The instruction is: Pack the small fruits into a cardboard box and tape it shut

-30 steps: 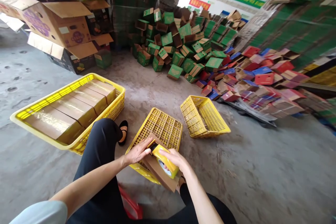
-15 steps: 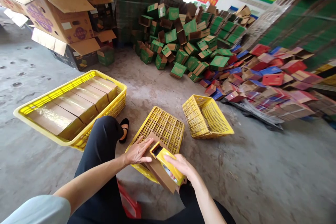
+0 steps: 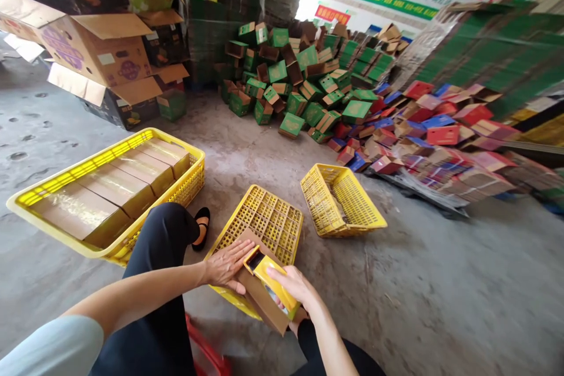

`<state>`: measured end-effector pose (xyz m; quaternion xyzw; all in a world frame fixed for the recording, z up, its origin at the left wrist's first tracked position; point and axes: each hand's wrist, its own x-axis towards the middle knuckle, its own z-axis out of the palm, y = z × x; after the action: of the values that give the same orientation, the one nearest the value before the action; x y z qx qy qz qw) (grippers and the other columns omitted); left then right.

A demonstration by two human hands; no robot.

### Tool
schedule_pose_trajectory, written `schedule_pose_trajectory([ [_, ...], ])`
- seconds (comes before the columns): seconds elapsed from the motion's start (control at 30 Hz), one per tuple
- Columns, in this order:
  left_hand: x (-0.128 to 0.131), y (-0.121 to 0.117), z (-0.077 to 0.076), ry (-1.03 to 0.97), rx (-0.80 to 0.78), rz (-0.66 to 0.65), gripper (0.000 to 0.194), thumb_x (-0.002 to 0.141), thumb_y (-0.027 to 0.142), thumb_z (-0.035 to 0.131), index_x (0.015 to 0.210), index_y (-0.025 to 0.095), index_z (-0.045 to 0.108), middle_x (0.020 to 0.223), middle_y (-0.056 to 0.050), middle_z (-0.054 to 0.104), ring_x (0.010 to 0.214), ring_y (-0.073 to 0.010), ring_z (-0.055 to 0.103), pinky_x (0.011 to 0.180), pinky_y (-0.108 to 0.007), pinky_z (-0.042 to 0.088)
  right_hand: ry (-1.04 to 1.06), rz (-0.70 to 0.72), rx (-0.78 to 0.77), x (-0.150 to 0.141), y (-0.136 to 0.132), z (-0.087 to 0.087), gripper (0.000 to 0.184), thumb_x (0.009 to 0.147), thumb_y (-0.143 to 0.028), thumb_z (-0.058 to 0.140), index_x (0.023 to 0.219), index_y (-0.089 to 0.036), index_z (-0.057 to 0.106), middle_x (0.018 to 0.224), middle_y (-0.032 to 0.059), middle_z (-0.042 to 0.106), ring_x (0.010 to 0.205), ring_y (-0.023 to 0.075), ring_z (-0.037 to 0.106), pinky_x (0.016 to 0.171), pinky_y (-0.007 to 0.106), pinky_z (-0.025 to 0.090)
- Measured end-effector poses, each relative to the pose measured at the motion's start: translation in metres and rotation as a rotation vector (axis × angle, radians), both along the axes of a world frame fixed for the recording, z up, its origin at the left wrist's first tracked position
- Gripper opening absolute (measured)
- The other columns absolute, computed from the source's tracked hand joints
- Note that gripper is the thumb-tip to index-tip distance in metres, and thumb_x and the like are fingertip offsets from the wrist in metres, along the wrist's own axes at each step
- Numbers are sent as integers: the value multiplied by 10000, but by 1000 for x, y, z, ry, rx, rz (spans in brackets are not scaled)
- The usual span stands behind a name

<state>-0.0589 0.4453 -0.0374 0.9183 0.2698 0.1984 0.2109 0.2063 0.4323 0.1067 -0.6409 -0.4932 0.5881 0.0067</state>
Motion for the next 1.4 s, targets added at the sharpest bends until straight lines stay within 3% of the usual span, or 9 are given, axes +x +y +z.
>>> schedule_pose_trajectory([
  [0.2,-2,-2,0,-28,3,8,1190,905,819,554,1709,168,-34,1738,-207,174,1605,-396,205,1326,-530,162,16,11,-25,-2,-1,6,421,979,-560,566,794,-190,641,517,32,658,470,185,650,499,260,541],
  [0.43,-2,1,-1,-31,13,0,1200,885,852,536,1712,169,0,1731,-220,192,1594,-411,236,1317,-550,181,8,12,-5,24,-16,0,440,938,-624,589,877,-192,647,536,23,681,498,199,688,488,249,538],
  [0.63,6,-4,4,50,-26,13,1188,885,872,499,1712,146,53,1738,-225,121,1607,-441,150,1307,-598,155,1,-45,44,26,-23,0,430,911,-621,629,873,-193,640,531,2,666,512,190,692,495,241,547],
  [0.8,22,-11,10,16,-34,-63,1191,896,852,515,1710,127,34,1730,-225,167,1605,-409,198,1315,-542,193,-21,-76,45,22,-22,0,420,909,-620,633,860,-202,631,528,5,661,509,194,694,469,230,529],
  [1.1,23,-10,8,-1,-31,-41,1177,907,850,496,1710,122,37,1728,-219,194,1600,-398,235,1315,-523,207,4,-25,29,21,-17,2,432,938,-621,593,817,-208,633,515,21,659,494,200,680,489,256,548],
  [1.4,24,-6,13,29,-98,-54,1148,900,872,468,1713,155,90,1738,-187,184,1611,-391,200,1321,-518,155,21,-29,12,44,-29,4,463,951,-648,567,882,-197,648,541,29,691,483,191,681,471,230,513],
])
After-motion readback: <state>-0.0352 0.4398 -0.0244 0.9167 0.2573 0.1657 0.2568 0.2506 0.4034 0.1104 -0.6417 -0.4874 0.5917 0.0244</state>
